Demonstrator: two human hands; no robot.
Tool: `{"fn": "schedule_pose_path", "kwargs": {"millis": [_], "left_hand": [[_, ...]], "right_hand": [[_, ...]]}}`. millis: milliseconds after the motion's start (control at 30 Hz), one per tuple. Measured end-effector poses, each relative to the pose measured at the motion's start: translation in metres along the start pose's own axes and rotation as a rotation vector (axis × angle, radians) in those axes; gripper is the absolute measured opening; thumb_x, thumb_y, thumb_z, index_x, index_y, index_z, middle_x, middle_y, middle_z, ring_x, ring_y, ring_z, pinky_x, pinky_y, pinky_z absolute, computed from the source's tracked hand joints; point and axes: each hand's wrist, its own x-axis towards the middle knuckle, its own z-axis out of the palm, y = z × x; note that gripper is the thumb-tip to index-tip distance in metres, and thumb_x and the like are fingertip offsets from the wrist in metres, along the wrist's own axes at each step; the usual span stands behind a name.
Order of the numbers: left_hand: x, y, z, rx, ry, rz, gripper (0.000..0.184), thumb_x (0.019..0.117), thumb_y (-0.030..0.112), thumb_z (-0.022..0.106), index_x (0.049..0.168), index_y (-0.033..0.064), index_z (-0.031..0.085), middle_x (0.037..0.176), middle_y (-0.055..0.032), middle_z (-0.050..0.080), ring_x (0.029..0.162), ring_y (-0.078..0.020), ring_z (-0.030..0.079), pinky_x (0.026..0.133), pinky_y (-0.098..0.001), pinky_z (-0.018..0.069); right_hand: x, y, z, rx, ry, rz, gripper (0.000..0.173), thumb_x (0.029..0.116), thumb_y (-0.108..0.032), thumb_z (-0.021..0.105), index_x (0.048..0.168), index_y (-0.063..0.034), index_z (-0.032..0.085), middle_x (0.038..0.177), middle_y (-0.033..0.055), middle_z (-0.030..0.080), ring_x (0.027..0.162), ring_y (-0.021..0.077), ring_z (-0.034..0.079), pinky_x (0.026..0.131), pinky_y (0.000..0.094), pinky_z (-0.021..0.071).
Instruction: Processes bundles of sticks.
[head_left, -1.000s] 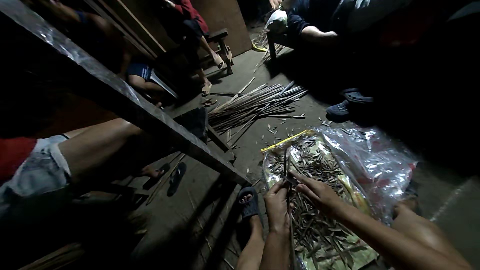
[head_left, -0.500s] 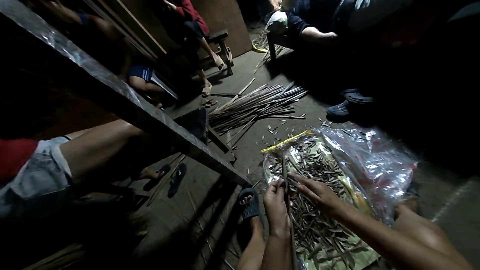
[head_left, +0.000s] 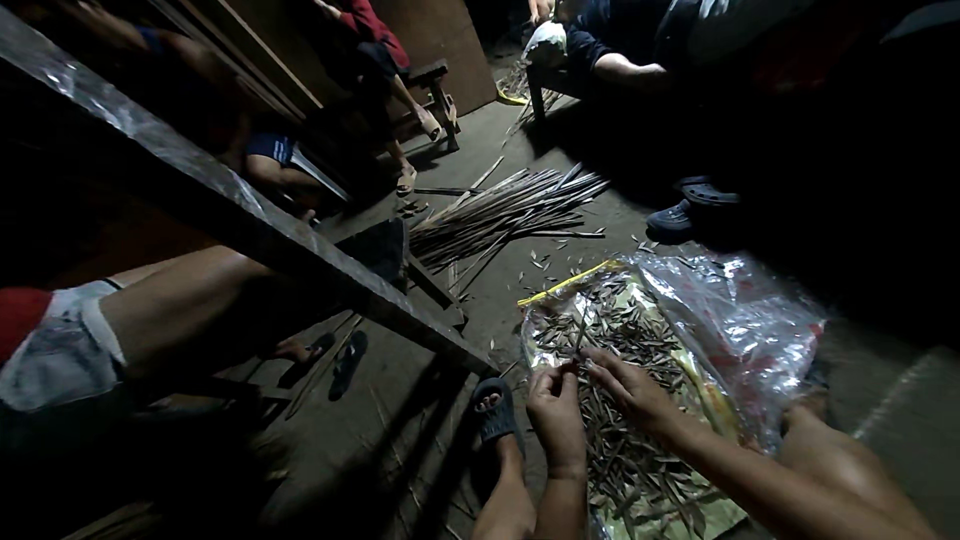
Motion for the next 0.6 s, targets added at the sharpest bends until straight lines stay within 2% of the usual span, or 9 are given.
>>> {"fn": "schedule_pose_path", "kwargs": {"millis": [33, 100, 200, 233, 400, 500, 600], "left_hand": [[-0.001, -0.002, 0.002, 0.06, 0.01, 0.074, 0.003, 0.0874, -0.005, 0.069, 0.087, -0.0075, 0.071, 0.09, -0.0118, 0.065, 0.08, -0.0045, 0.061, 0.074, -0.016, 0.0505], [-0.003, -0.003, 0.005, 0.15, 0.036, 0.198, 0.004, 0.0843, -0.004, 0.07, 0.082, -0.008, 0.071, 0.09, -0.014, 0.066, 0.082, -0.0068, 0.062, 0.075, -0.017, 0.0506], [-0.005, -0.003, 0.006, 0.259, 0.049, 0.328, 0.005, 0.0831, -0.004, 0.07, 0.085, -0.0089, 0.072, 0.094, -0.0179, 0.067, 0.084, -0.0135, 0.064, 0.076, -0.0217, 0.0527], [-0.005, -0.005, 0.007, 0.292, 0.062, 0.368, 0.005, 0.0825, -0.004, 0.07, 0.085, -0.0085, 0.072, 0.095, -0.0183, 0.067, 0.084, -0.0148, 0.065, 0.076, -0.0225, 0.0537], [-0.005, -0.01, 0.012, 0.446, 0.1, 0.555, 0.006, 0.0797, -0.005, 0.071, 0.083, -0.009, 0.073, 0.091, -0.0212, 0.067, 0.078, -0.0229, 0.068, 0.072, -0.0275, 0.0563], [-0.006, -0.011, 0.014, 0.511, 0.114, 0.642, 0.008, 0.0796, -0.003, 0.07, 0.084, -0.0084, 0.074, 0.09, -0.0221, 0.069, 0.078, -0.0259, 0.069, 0.072, -0.029, 0.0573], [-0.007, -0.01, 0.013, 0.534, 0.105, 0.691, 0.009, 0.0829, 0.0, 0.069, 0.086, -0.0071, 0.075, 0.09, -0.0213, 0.069, 0.08, -0.026, 0.07, 0.075, -0.0283, 0.0575]], "right_hand": [[0.0, -0.002, 0.0, -0.031, 0.019, 0.021, 0.049, 0.1098, -0.032, 0.038, 0.148, -0.0042, 0.051, 0.114, 0.0224, 0.068, 0.097, 0.0344, 0.067, 0.089, 0.0549, 0.0515], [-0.002, -0.005, -0.001, -0.058, 0.026, 0.046, 0.05, 0.1099, -0.033, 0.038, 0.149, -0.0046, 0.05, 0.121, 0.0226, 0.068, 0.105, 0.0362, 0.067, 0.093, 0.0562, 0.0505], [-0.006, -0.007, 0.001, -0.015, 0.021, 0.047, 0.052, 0.1102, -0.033, 0.037, 0.151, -0.003, 0.047, 0.139, 0.0207, 0.061, 0.123, 0.0337, 0.062, 0.105, 0.0535, 0.0462], [-0.007, -0.007, 0.002, 0.001, 0.022, 0.045, 0.052, 0.1102, -0.032, 0.037, 0.151, -0.0017, 0.047, 0.142, 0.0209, 0.059, 0.125, 0.0334, 0.061, 0.106, 0.0527, 0.0451], [-0.01, -0.007, 0.008, 0.141, 0.06, 0.064, 0.052, 0.111, -0.03, 0.036, 0.15, 0.0034, 0.046, 0.141, 0.0216, 0.059, 0.121, 0.0241, 0.062, 0.106, 0.0394, 0.0452], [-0.01, -0.002, 0.016, 0.083, 0.159, 0.026, 0.05, 0.1102, -0.029, 0.037, 0.145, 0.0043, 0.052, 0.143, 0.0208, 0.059, 0.131, 0.0284, 0.059, 0.112, 0.0455, 0.0426], [-0.01, -0.003, 0.017, 0.004, 0.188, 0.022, 0.05, 0.11, -0.029, 0.038, 0.144, 0.0036, 0.054, 0.14, 0.0217, 0.061, 0.13, 0.0338, 0.059, 0.11, 0.0515, 0.0432]]}}
